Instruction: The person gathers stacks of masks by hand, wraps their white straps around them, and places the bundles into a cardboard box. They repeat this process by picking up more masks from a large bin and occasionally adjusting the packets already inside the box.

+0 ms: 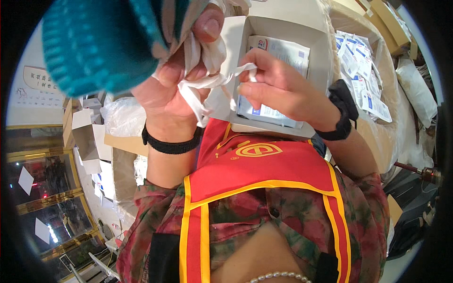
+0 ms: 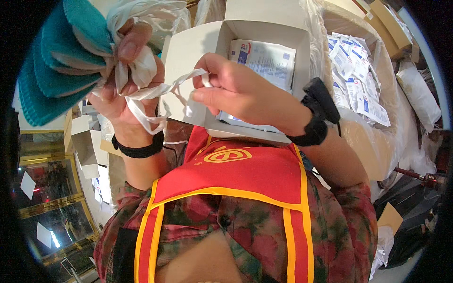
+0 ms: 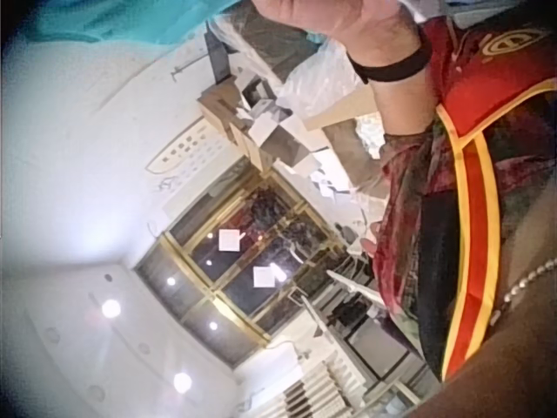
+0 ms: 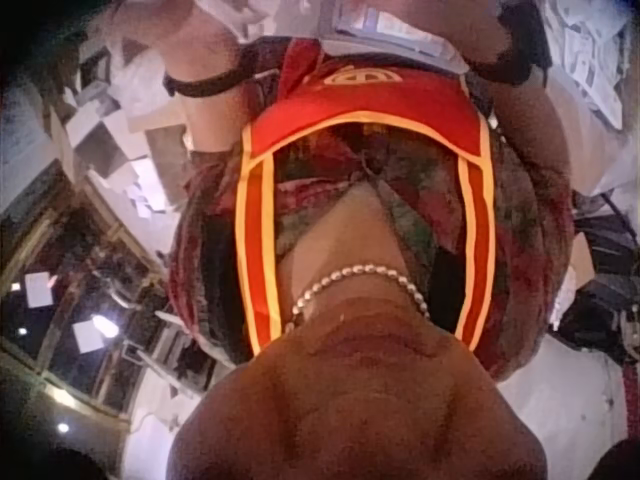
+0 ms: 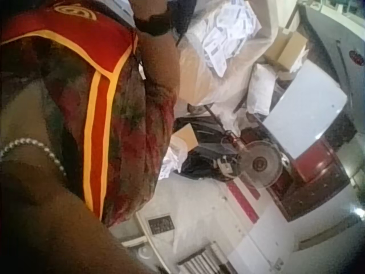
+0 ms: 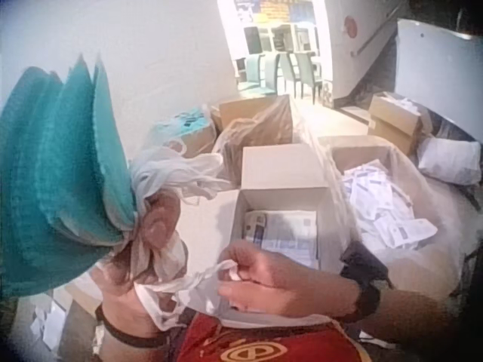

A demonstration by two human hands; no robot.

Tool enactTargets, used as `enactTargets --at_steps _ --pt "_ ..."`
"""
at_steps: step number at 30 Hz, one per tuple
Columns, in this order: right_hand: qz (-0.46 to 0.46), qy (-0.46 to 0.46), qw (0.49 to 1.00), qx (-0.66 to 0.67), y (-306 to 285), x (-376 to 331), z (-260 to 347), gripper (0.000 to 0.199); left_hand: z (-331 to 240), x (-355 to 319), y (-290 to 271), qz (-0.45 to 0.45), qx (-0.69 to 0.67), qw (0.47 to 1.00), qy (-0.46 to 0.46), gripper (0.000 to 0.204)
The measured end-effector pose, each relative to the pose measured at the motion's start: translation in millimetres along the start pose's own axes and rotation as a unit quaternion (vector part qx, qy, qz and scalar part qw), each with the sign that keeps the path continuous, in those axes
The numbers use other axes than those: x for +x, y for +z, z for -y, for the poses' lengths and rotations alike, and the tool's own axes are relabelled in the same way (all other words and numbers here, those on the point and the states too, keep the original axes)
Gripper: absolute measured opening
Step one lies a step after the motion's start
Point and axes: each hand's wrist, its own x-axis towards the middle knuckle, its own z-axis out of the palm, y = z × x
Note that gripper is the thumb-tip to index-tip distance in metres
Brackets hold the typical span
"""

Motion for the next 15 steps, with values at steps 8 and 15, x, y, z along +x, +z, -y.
enactTargets --at_steps 8,15 --pt "0.094 0.095 0.98 0.146 2 5 -1 0.032 8 8 14 -0.079 -0.057 0.995 0.013 0.038" --pt "0.103 0.135 0.97 0.174 9 18 -5 0.025 7 7 5 -0.06 -0.068 0.995 -0.037 0.045"
